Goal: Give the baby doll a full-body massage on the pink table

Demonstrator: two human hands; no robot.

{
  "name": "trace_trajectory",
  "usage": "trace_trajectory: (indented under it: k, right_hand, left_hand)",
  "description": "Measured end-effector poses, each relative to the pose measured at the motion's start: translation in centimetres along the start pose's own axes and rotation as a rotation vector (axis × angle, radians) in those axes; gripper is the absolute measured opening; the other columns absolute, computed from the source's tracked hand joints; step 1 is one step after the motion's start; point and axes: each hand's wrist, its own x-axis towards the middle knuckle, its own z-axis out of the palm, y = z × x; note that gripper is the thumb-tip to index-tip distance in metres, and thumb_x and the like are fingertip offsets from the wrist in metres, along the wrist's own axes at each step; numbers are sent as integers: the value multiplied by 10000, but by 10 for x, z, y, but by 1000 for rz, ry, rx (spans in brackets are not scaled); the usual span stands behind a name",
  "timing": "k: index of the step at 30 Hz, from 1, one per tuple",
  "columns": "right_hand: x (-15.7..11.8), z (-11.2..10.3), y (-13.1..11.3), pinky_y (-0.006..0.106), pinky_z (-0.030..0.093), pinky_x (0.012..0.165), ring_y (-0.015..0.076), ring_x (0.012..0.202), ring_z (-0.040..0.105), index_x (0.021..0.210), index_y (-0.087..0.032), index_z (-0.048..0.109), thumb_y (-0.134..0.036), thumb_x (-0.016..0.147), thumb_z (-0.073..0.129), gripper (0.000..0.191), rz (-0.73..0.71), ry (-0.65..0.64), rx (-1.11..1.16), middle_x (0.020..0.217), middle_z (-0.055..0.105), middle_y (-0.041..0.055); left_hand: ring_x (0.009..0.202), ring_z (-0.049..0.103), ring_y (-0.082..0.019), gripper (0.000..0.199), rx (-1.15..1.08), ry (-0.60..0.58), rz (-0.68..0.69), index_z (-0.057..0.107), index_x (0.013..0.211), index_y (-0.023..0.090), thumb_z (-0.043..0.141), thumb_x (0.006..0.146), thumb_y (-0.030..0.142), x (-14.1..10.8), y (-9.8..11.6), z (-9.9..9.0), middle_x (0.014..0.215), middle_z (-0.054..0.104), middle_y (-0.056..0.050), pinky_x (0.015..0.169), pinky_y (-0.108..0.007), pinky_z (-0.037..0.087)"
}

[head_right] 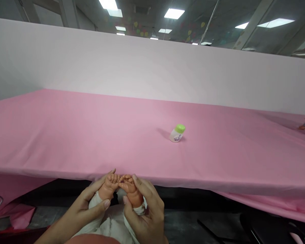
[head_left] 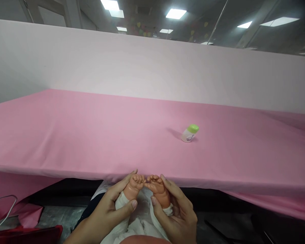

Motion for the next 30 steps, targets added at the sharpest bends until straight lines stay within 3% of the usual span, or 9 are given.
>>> trace_trajectory:
  k: [13,19,30]
  right_hand:
    - [18,1,-13,306,644,801,193,998,701,1400,-217,584,14,850,628,598,-176,-132,-60,1115,686,95]
    - [17,1,-14,286,626,878,183,1035,693,1399,-190,590,-7,867,638,565,-169,-74,-141,1150,686,99]
    - [18,2,-10,279,619,907,179,1027,709,1367,-188,602,-45,863,660,527,-183,-83,-177,1149,714,81]
  left_hand:
    - [1518,344,-255,648,128,3,109,440,1544,324,676,944,391,0,-17,-2,1627,383,-32,1277,-440,266]
    - [1505,363,-247,611,139,12,161,472,1522,343,677,948,367,2,-17,-2,1611,407,-24,1257,-420,314]
    - [1493,384,-257,633,103,-9,193,444,1542,322,670,951,359,4,-19,-2,1595,434,-51,1253,-448,317]
